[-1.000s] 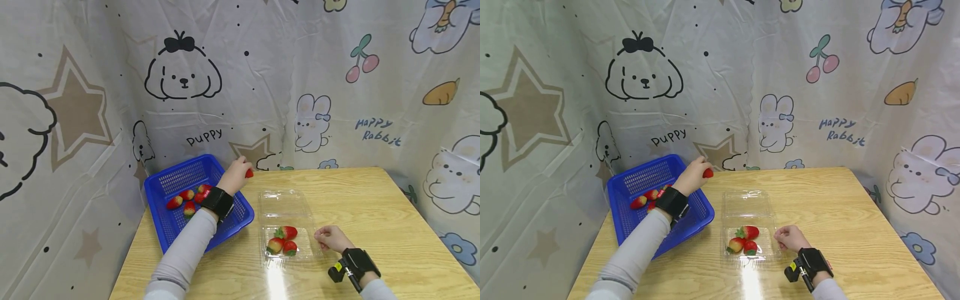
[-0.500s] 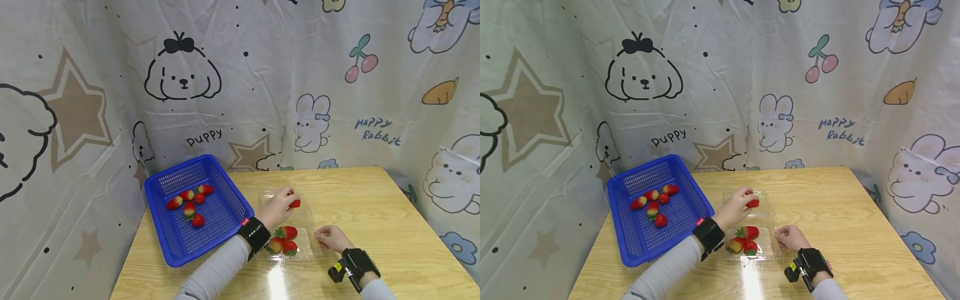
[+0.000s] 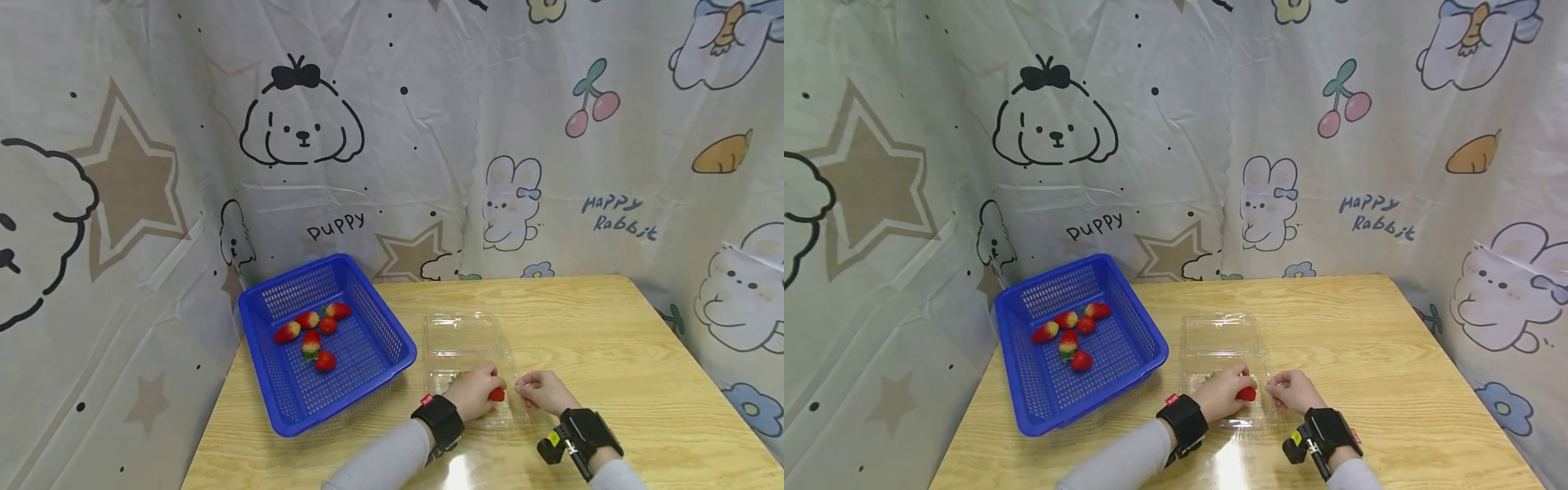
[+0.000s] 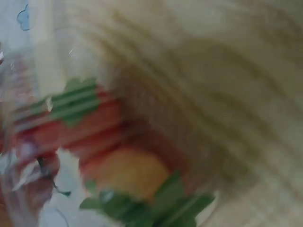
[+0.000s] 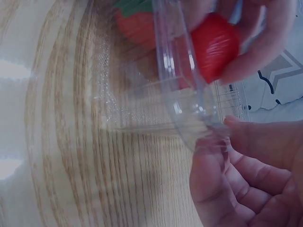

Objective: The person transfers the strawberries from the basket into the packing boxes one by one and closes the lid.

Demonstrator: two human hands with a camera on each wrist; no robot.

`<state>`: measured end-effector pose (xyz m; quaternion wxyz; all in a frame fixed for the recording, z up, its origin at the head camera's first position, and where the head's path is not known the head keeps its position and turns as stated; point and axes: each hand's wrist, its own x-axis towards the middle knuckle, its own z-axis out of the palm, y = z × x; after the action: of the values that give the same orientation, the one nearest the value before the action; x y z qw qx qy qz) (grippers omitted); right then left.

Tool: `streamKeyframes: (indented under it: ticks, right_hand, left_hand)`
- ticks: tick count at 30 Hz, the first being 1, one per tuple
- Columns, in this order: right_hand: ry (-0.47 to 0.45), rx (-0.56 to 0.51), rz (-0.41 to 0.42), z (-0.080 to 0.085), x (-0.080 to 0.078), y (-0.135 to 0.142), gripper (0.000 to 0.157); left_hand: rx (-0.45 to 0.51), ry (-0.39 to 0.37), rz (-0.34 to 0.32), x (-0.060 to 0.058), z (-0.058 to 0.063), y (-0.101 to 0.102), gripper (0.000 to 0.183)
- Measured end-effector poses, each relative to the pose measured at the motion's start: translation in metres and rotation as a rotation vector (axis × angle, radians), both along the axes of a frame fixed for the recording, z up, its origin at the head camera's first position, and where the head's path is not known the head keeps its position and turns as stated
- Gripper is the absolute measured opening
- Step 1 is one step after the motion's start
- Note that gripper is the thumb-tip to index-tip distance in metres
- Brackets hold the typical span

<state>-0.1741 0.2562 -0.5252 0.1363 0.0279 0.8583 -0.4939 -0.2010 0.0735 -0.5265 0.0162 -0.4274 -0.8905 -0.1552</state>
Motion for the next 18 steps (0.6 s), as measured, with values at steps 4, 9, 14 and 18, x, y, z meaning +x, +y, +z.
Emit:
streamKeyframes:
  ticks: [4,9,14,18]
  right_hand:
    - [-0.009,-0.001,-0.024,0.0,0.0,-0.001,0.012]
    - [-0.028,0.003,-0.058,0.0,0.0,-0.003,0.011]
    - [-0.028,0.004,-0.049,0.001,0.0,-0.002,0.012]
    - [-0.028,-0.001,-0.028,0.001,0.0,-0.001,0.014]
  left_hand:
    - [-0.044,0.018,0.004,0.004,-0.01,0.004,0.028]
    - [-0.081,-0.016,0.021,0.007,-0.015,0.004,0.029]
    - [-0.105,-0.061,0.041,0.008,-0.015,0.004,0.031]
    - [-0.105,-0.06,0.037,0.007,-0.014,0.003,0.03]
